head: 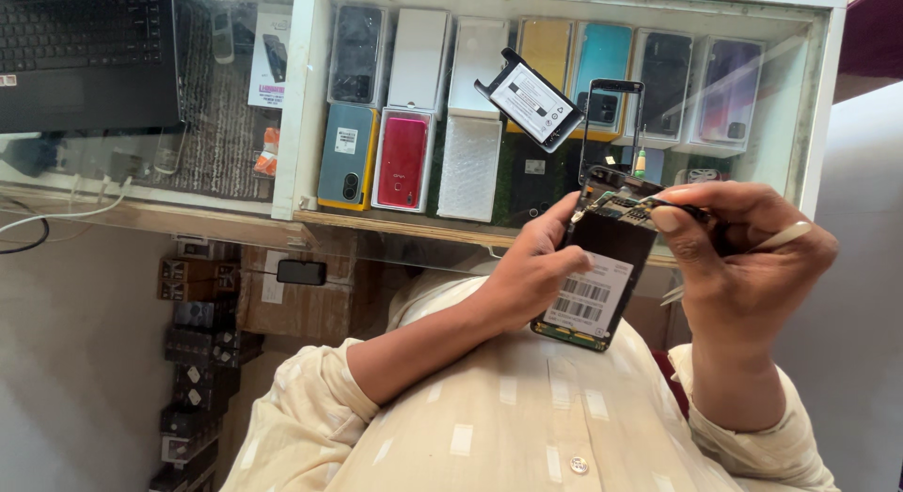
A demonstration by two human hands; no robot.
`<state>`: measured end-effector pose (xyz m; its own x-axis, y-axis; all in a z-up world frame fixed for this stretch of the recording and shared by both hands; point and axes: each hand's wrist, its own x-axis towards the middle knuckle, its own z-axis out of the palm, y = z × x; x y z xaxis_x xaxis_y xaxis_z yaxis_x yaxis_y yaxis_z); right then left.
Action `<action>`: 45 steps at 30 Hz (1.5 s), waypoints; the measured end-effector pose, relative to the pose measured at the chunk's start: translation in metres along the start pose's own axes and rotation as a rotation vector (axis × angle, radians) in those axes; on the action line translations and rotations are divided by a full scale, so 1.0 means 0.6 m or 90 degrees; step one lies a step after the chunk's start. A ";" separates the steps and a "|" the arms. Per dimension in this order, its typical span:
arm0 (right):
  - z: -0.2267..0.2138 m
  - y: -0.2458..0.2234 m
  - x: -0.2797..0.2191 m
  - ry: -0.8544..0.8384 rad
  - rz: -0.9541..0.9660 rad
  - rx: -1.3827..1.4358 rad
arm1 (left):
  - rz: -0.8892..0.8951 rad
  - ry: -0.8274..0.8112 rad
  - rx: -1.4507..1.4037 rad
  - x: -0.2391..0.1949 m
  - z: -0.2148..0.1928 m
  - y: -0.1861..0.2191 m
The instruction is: The person disassembles a smartphone by using tweezers and a screwdriver to remove screws and disconnect internal components. They carefully lift and separate the motherboard from the phone chassis, placing the removed parts on the counter.
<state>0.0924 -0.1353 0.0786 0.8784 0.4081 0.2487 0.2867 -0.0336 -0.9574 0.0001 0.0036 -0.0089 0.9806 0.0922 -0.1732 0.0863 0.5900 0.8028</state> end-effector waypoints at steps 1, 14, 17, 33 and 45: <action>0.000 0.000 0.001 0.004 0.009 0.009 | -0.008 0.013 -0.014 0.002 -0.004 -0.001; -0.006 0.118 0.002 -0.049 0.022 0.140 | -0.110 0.220 -0.116 0.026 -0.095 -0.010; 0.023 0.191 0.001 -0.028 0.033 0.081 | -0.142 0.175 -0.145 0.054 -0.099 -0.050; -0.090 0.347 -0.037 0.004 0.313 -0.398 | 0.025 0.406 0.194 0.054 -0.195 -0.012; -0.062 0.384 -0.021 0.042 -0.035 -0.587 | -0.008 0.491 0.585 0.060 -0.260 -0.058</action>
<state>0.1617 -0.1823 -0.1396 0.8662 0.3790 0.3256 0.4950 -0.7396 -0.4561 0.0046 0.1117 -0.1322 0.6419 0.7320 -0.2285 0.4963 -0.1695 0.8514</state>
